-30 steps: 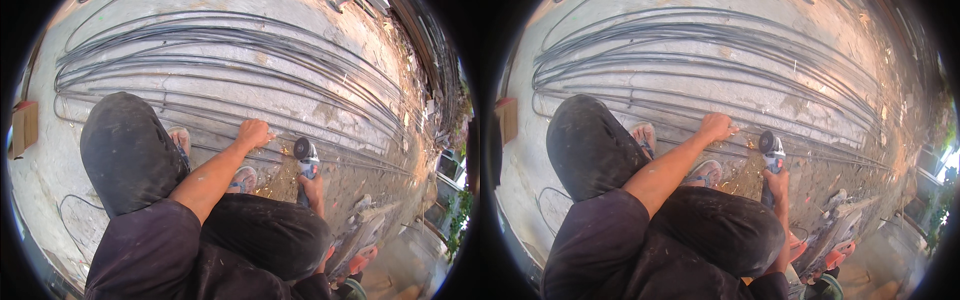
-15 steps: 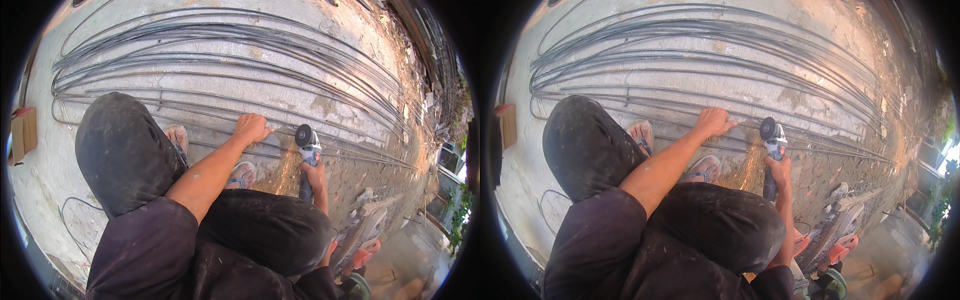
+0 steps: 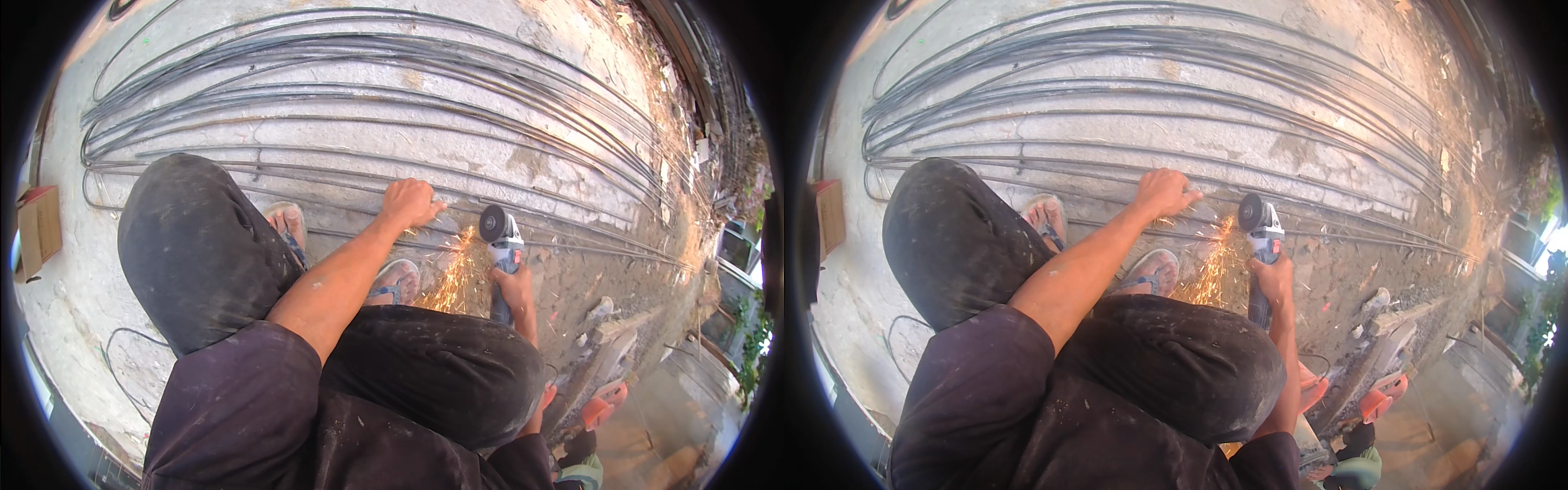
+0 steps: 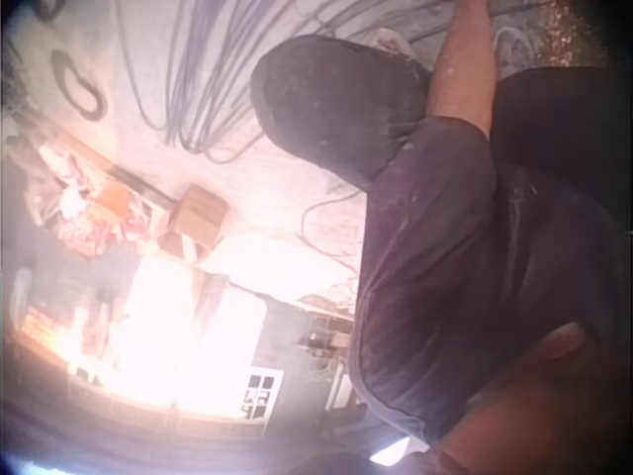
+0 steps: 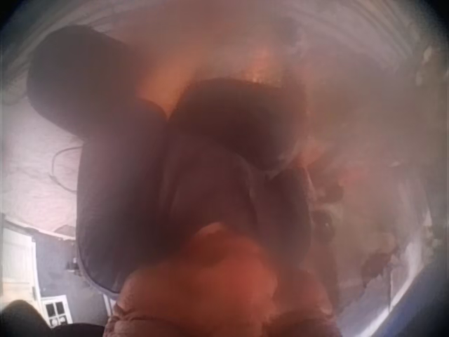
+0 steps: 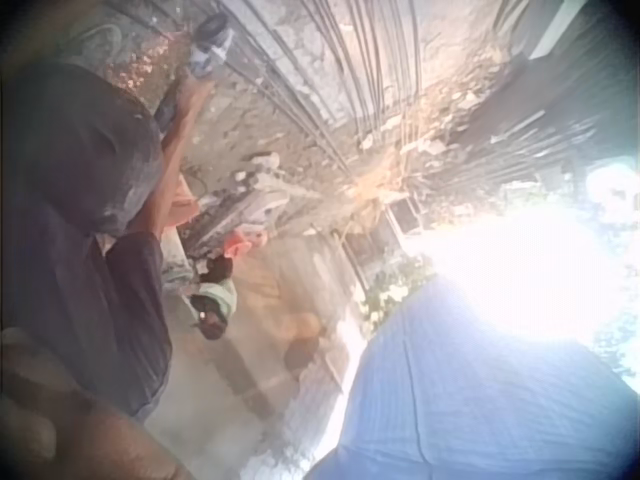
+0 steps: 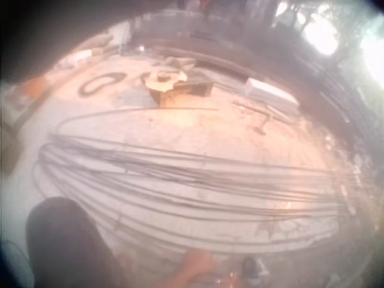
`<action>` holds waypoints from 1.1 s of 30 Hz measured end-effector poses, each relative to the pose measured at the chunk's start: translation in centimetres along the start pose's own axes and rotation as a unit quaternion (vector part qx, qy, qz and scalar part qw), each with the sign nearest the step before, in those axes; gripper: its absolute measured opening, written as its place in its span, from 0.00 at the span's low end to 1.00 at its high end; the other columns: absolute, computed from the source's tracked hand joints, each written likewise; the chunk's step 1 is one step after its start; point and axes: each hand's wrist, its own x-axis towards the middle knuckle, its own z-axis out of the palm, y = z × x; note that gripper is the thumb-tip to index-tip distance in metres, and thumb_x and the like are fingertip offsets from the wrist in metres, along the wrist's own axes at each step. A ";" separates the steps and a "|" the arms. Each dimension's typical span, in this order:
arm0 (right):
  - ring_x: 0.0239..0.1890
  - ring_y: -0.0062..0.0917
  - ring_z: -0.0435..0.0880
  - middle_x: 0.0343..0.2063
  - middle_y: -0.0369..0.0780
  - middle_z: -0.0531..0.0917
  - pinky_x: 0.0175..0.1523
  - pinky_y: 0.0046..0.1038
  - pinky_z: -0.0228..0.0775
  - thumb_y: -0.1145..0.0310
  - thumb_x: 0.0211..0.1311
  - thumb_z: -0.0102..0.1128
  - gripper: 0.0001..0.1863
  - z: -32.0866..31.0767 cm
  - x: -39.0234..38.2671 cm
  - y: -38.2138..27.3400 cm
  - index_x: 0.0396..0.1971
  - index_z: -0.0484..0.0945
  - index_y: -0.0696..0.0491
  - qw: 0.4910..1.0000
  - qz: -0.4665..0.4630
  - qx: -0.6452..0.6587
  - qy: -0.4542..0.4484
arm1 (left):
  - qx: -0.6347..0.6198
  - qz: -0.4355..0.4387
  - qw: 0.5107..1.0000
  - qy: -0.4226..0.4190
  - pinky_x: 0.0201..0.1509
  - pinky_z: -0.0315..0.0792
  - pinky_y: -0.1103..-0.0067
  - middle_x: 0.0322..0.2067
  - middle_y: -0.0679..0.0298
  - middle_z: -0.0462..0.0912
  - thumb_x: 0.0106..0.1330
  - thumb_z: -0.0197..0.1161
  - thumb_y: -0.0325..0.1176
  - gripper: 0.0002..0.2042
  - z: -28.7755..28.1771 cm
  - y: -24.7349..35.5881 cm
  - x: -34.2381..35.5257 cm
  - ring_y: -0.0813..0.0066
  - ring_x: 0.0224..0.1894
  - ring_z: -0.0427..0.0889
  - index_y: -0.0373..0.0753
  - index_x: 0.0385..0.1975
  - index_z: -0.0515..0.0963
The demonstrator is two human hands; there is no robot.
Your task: The person uses an angle grinder to cut multiple long metal rods laid out on a concrete floor. They hold each rod steady with one hand while operating the grinder with the other, producing sparks as the metal is severed. The cut pieces are left on the ground.
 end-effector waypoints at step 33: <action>0.32 0.24 0.84 0.32 0.40 0.87 0.41 0.31 0.77 0.68 0.51 0.72 0.20 0.4 2.0 2.0 0.43 0.83 0.61 0.992 0.002 0.124 0.002 | 0.054 0.074 0.994 0.062 0.37 0.80 0.57 0.24 0.52 0.88 0.71 0.63 0.66 0.31 0.2 2.0 -0.4 0.49 0.31 0.89 0.40 0.27 0.90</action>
